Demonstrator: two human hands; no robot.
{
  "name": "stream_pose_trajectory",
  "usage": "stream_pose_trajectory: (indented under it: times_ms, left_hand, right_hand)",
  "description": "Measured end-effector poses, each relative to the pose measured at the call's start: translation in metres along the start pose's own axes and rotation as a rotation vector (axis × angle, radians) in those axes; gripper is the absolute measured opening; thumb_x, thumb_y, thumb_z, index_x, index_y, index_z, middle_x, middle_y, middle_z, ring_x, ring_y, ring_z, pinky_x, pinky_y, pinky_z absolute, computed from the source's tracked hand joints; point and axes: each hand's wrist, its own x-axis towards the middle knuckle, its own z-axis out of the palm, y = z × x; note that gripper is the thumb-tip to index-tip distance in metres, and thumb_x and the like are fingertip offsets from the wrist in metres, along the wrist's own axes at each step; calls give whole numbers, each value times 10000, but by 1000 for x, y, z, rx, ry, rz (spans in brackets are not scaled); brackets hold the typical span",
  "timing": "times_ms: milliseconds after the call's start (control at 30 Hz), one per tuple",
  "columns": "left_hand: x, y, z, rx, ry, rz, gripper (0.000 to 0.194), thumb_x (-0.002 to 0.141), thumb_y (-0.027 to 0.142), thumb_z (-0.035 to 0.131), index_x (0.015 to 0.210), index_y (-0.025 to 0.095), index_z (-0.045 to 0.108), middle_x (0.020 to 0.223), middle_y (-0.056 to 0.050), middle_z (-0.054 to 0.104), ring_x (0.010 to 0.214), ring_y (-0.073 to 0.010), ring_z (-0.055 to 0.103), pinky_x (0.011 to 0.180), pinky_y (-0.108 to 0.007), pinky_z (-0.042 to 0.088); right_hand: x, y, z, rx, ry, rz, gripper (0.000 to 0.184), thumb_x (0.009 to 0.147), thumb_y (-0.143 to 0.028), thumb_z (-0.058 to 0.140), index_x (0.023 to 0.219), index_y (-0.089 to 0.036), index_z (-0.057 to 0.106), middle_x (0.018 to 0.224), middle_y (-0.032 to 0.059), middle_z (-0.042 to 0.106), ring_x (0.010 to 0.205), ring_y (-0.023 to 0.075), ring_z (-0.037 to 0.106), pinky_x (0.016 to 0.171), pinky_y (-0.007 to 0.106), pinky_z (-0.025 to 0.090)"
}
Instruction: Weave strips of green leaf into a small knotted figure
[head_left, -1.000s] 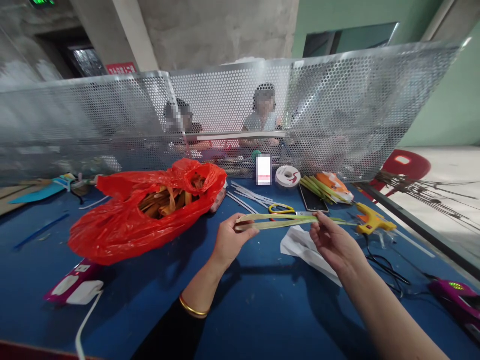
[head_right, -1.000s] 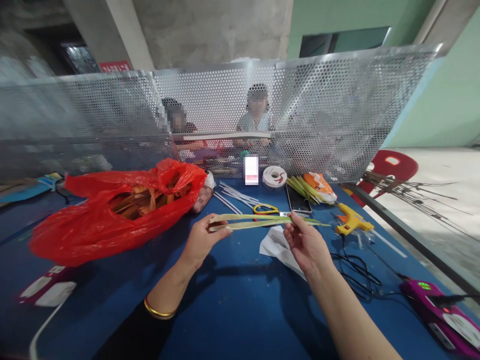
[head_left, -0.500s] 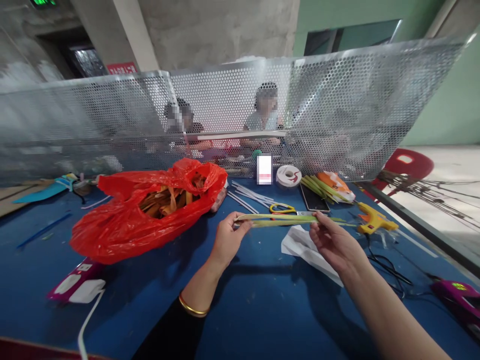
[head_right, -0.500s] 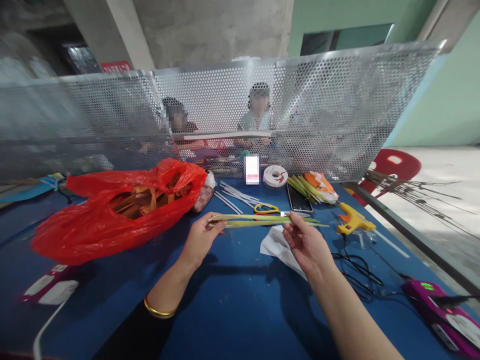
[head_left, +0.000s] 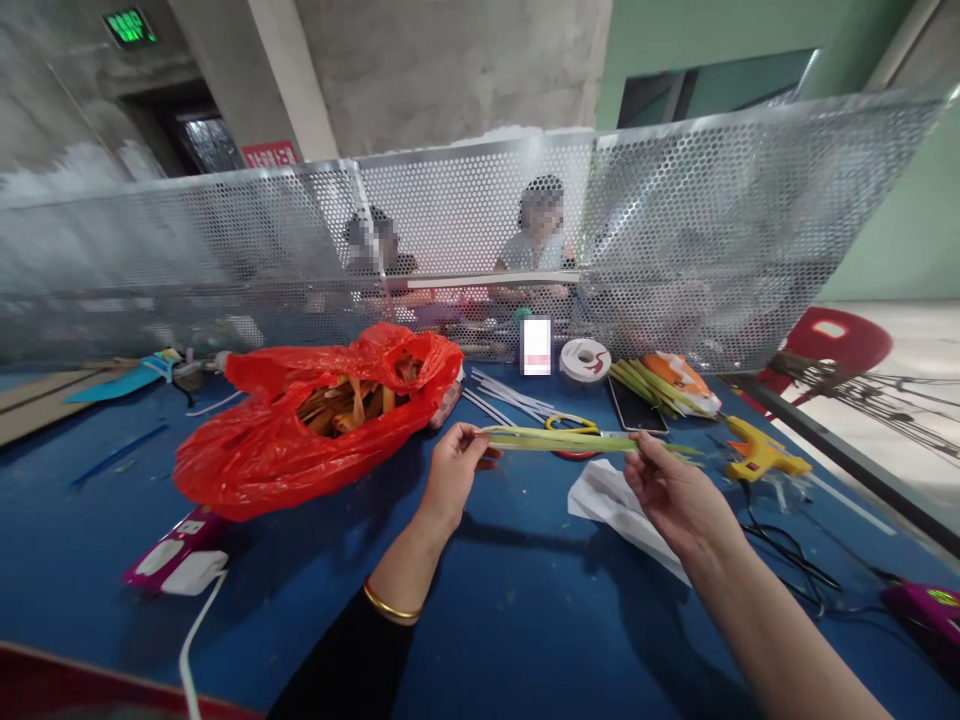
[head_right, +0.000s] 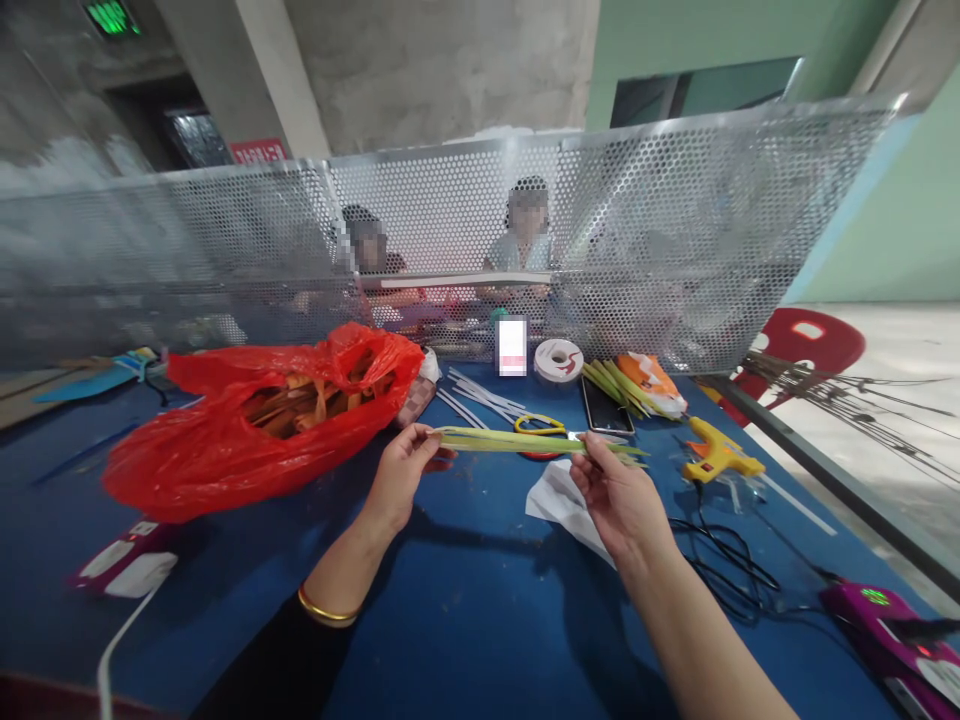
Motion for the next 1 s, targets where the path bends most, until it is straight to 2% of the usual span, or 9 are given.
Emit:
stream_pose_trajectory:
  times_ms: [300,400,500,633,733,800,867,933,1000]
  left_hand:
    - [3,-6,-3,-258,18,-47,310,648,320,805,761,151,571,748,-33,699,671,-146,675,659,-267,556]
    - [2,-10,1,-369,13,-63,270,705,288,778,863,153,606,824,-35,707,716,-135,679,703,-267,560]
    - [-4,-15,8,-514,-55,-129,289,758,228,740,1015,148,636,961,-64,719,822,-138,684,799,-280,553]
    - [-13,-16,18,-524,-149,-168,274,815,210,685,1081,157,644,1143,-86,695,1011,-167,666,918,-296,507]
    - [-15,-12,20,-567,-136,-137,194,841,253,660,1012,164,642,1128,-83,698,1092,-192,643,955,-309,482]
    - [-13,-6,19,-601,-100,-89,138,840,281,658,914,171,622,1005,-65,713,1034,-196,663,943,-332,488]
    - [-11,1,17,-616,-65,-22,138,834,293,659,832,180,580,812,-14,672,874,-167,677,896,-342,509]
    - [-8,11,14,-608,-39,48,158,833,294,654,799,190,541,665,47,558,675,-105,611,810,-310,529]
    - [-7,23,9,-577,-10,101,174,836,302,646,797,193,516,613,78,462,540,-58,492,684,-246,522]
  right_hand:
    - [0,7,-3,-19,-33,1,66,834,-53,650,799,-96,686,578,5,669,473,88,639,430,140,562]
    - [-2,11,-2,0,-51,-30,64,765,-67,728,790,-103,681,596,2,681,483,92,646,449,143,570]
    - [-4,20,-1,23,-64,-54,121,723,-81,766,791,-113,672,589,-3,685,485,93,648,470,147,576]
    - [-7,35,-2,21,-39,38,84,755,-92,740,785,-121,667,582,12,694,502,97,663,495,144,580]
    - [-12,47,-3,4,-38,124,97,748,-86,740,802,-134,675,621,17,716,540,104,682,522,158,591]
    - [-17,56,-4,2,-52,189,127,721,-78,754,802,-142,680,644,9,723,567,109,693,543,171,596]
    - [-24,64,-5,-7,-77,263,151,686,-89,779,787,-146,683,648,1,718,582,111,698,552,172,589]
    - [-29,71,-7,-33,-126,325,171,660,-141,805,787,-150,690,667,4,717,610,121,704,575,188,587]
    - [-32,75,-11,-104,-181,335,216,669,-283,809,807,-155,704,708,17,717,653,150,710,592,228,585]
